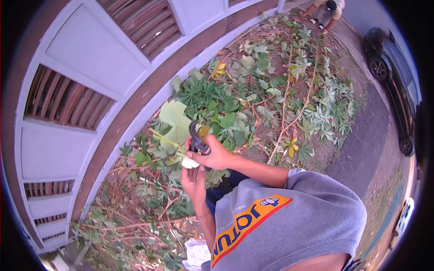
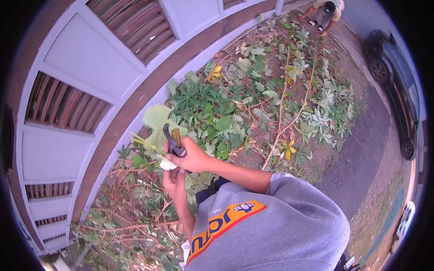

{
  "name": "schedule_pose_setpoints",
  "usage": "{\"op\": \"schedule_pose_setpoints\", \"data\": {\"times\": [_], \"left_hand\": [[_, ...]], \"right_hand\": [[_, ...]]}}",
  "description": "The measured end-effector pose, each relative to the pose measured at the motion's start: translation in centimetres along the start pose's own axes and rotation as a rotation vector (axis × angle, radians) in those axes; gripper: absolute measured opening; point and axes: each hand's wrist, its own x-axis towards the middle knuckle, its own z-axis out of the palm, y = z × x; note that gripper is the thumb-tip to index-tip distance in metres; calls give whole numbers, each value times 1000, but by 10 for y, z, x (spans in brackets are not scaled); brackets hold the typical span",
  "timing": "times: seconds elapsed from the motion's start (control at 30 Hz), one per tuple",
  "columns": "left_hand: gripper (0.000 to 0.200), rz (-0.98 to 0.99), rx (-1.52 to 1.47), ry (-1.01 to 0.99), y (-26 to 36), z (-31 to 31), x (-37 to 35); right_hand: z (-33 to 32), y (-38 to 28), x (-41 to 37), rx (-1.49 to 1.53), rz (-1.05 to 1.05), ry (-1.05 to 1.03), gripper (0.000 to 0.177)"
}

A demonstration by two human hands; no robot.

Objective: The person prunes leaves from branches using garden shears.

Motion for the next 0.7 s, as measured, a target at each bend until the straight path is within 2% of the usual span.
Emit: {"op": "schedule_pose_setpoints", "data": {"times": [0.07,0.13,0.2,0.33,0.4,0.47,0.53,0.57,0.6,0.67,0.7], "left_hand": [[34,1,18,40,-3,6,2],[24,12,11,36,-4,3,4],[14,160,260,39,-4,-2,12],[13,201,223,7,4,-1,18],[15,30,50,39,10,0,15],[18,50,82,21,12,-9,16],[22,87,8,132,13,-18,18],[22,63,12,219,16,-24,20],[22,59,18,221,22,-31,22],[20,125,223,387,36,-44,29],[20,123,224,391,43,-49,33]], "right_hand": [[-3,15,6,-82,-54,-78,19],[4,10,10,2,-118,12,16],[4,7,12,142,-53,-52,17],[2,6,24,195,22,-59,18],[1,10,30,292,39,-58,18],[-3,8,34,301,52,-73,16],[-10,4,40,182,111,-168,17],[-10,1,41,121,73,-158,24],[-13,7,42,127,77,-158,24],[-26,21,43,-74,159,-225,29],[-32,20,42,-191,239,-302,32]]}}
